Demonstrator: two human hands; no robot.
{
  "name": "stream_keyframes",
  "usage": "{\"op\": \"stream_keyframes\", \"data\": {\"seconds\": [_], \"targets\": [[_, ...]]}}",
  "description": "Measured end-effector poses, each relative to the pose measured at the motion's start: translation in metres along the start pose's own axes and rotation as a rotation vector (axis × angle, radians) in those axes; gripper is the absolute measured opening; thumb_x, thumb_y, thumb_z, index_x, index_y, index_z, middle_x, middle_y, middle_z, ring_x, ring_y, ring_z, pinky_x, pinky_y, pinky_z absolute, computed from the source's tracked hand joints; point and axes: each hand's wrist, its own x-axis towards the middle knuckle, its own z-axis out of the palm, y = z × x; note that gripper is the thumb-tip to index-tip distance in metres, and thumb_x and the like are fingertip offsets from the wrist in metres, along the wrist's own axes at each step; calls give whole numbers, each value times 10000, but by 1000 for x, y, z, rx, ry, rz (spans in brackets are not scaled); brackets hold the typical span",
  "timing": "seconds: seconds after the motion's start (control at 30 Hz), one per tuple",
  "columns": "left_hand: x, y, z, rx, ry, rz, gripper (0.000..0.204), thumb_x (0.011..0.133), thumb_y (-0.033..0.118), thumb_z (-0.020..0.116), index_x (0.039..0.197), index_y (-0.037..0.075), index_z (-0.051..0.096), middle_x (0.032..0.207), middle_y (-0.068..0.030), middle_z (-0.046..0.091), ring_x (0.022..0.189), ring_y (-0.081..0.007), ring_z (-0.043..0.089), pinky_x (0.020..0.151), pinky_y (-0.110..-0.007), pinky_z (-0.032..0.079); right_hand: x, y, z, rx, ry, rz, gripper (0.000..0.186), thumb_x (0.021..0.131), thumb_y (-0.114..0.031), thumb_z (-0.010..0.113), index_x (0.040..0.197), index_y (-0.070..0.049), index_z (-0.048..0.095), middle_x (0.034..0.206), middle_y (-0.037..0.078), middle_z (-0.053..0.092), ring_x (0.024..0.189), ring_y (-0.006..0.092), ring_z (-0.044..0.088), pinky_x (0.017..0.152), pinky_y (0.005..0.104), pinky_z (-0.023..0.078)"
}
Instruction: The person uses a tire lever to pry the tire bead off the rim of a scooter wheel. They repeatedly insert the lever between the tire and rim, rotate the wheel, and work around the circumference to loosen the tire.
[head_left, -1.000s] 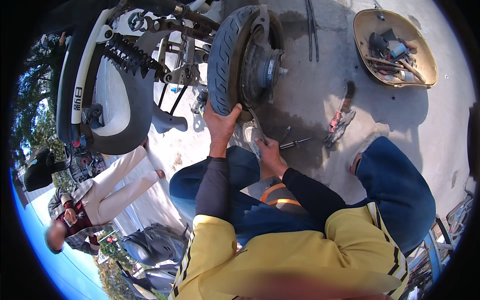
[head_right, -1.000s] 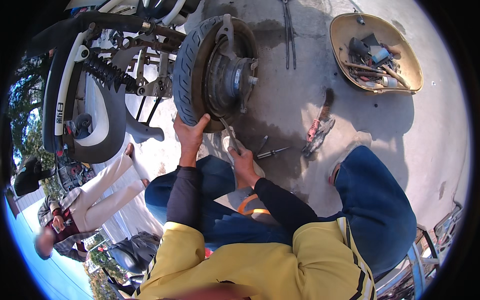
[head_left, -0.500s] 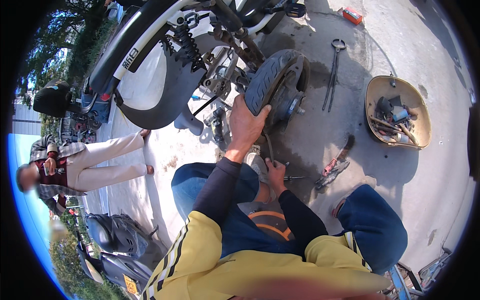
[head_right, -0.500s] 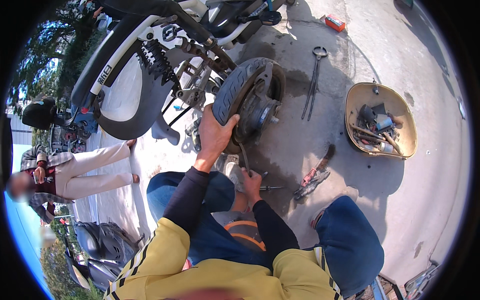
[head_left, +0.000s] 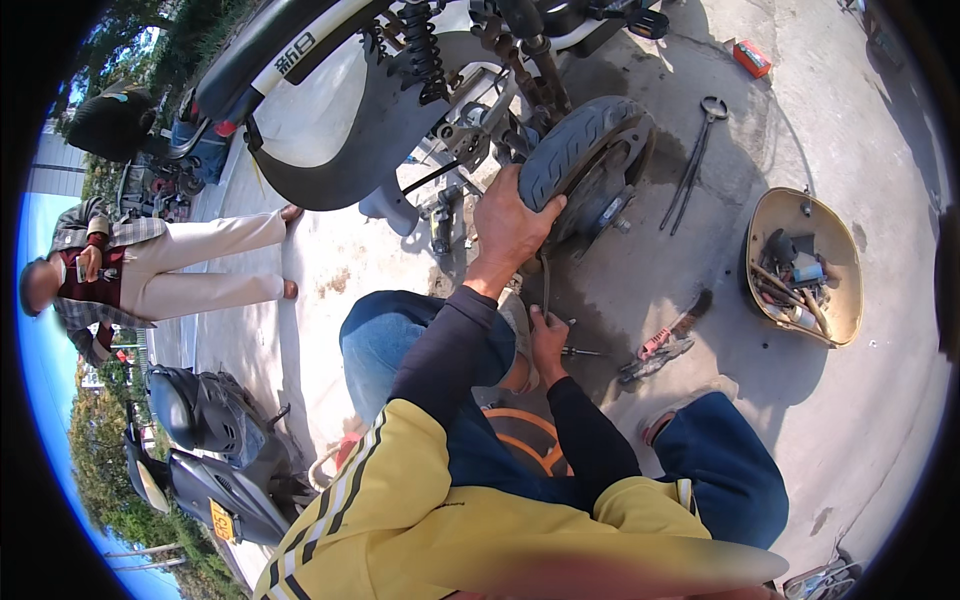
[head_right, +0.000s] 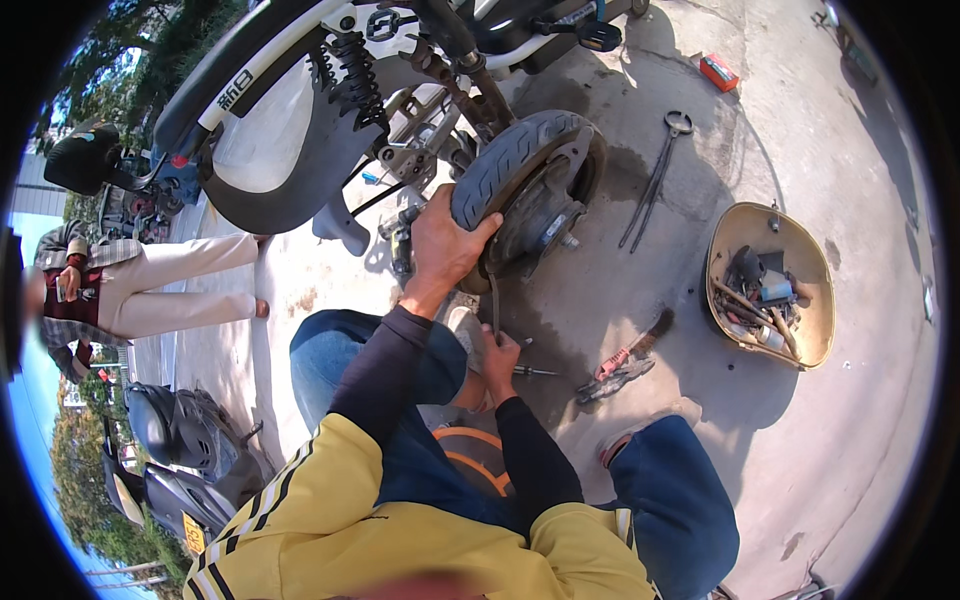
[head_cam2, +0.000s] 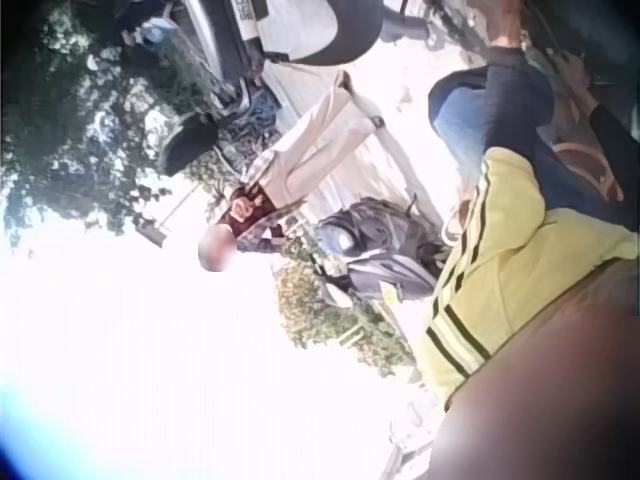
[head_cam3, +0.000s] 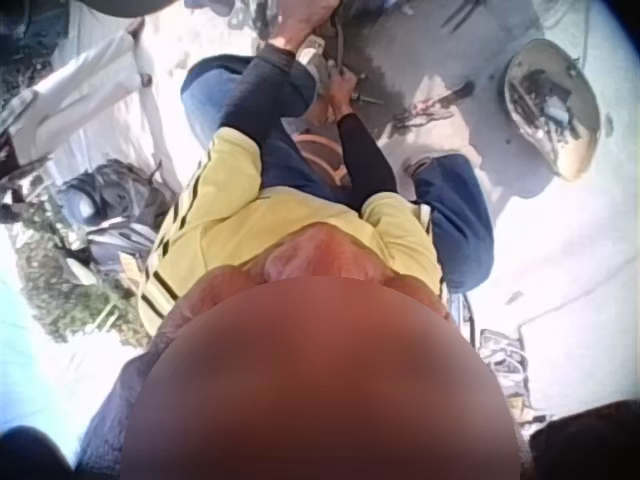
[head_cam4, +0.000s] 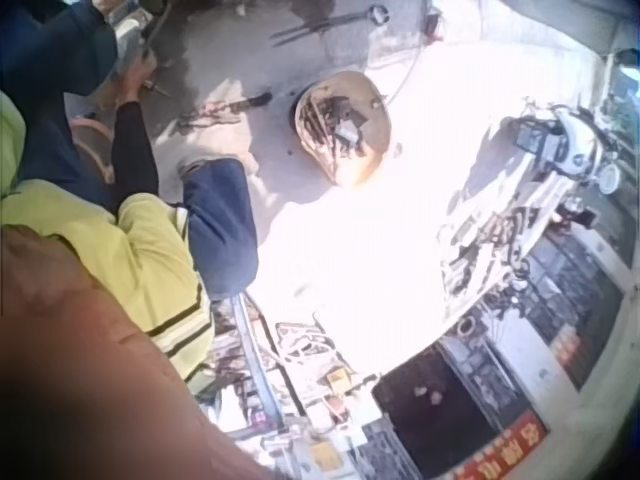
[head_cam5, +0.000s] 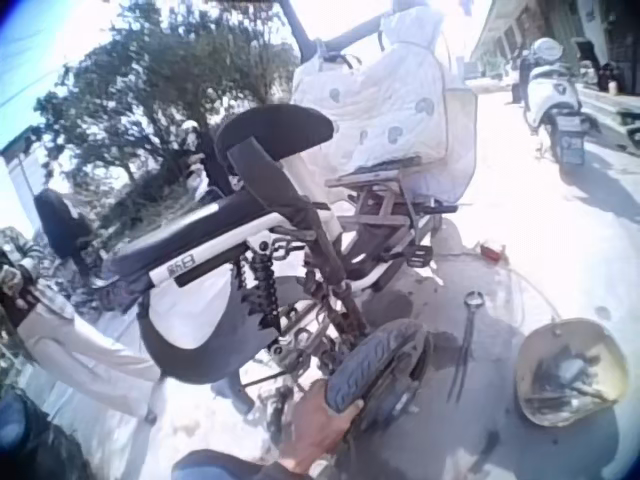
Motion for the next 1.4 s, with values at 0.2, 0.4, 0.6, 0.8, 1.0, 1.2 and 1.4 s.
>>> {"op": "stream_keyframes", "data": {"seconds": [0.2, 0.4, 0.6, 0.8, 1.0, 1.2, 1.4], "targets": [[-12, 2, -2, 85, -28, -39, 809, 770, 373, 912, 1344, -58, 539, 1266, -290, 647, 1179, -455, 646, 981, -509, 530, 1, -6, -4, 25, -36, 9, 413, 1028, -317, 738, 754, -26, 630, 671, -58, 510, 653, 60, 404, 572, 303, 322], [-10, 15, 2, 132, -68, -103, 761, 765, 365, 920, 1277, -82, 578, 1191, -298, 684, 1093, -477, 682, 951, -512, 544, -2, 2, 6, -48, 40, -88, 431, 1025, -317, 737, 756, 5, 638, 693, -48, 541, 696, 72, 427, 606, 315, 372], [2, 13, -6, 62, -89, 20, 760, 798, 368, 890, 1317, -80, 562, 1158, -329, 694, 1097, -498, 686, 955, -518, 545, -16, -20, 7, 71, -40, -32, 480, 1004, -377, 735, 856, 76, 680, 685, 70, 594, 725, 107, 474, 658, 367, 451], [3, -4, -10, 38, -123, -9, 698, 806, 396, 880, 1242, -78, 612, 1046, -324, 739, 988, -480, 735, 873, -494, 573, -25, -28, 2, -52, -64, -10, 498, 1021, -411, 701, 918, 76, 705, 720, 86, 635, 744, 125, 513, 696, 376, 469], [7, -12, -9, 35, -90, -2, 675, 753, 384, 897, 1188, -77, 667, 978, -302, 752, 929, -456, 754, 837, -476, 577, -17, -2, 4, 53, -96, 12, 587, 1079, -480, 608, 836, 54, 618, 682, 46, 554, 696, 140, 488, 648, 376, 426], [11, -23, -11, -110, -150, 10, 691, 751, 380, 892, 1203, -85, 655, 952, -280, 751, 889, -429, 754, 822, -452, 575, -17, 10, 23, 245, -52, 5, 548, 1108, -512, 562, 725, -123, 515, 650, -64, 420, 581, 59, 386, 524, 290, 297], [-5, 2, -13, -8, -131, -72, 809, 773, 361, 907, 1360, -72, 557, 1136, -303, 723, 1069, -455, 717, 937, -460, 550, -13, -3, 5, 50, -56, -95, 595, 1098, -504, 557, 801, 10, 581, 669, 26, 480, 683, 142, 439, 632, 364, 394]]}}
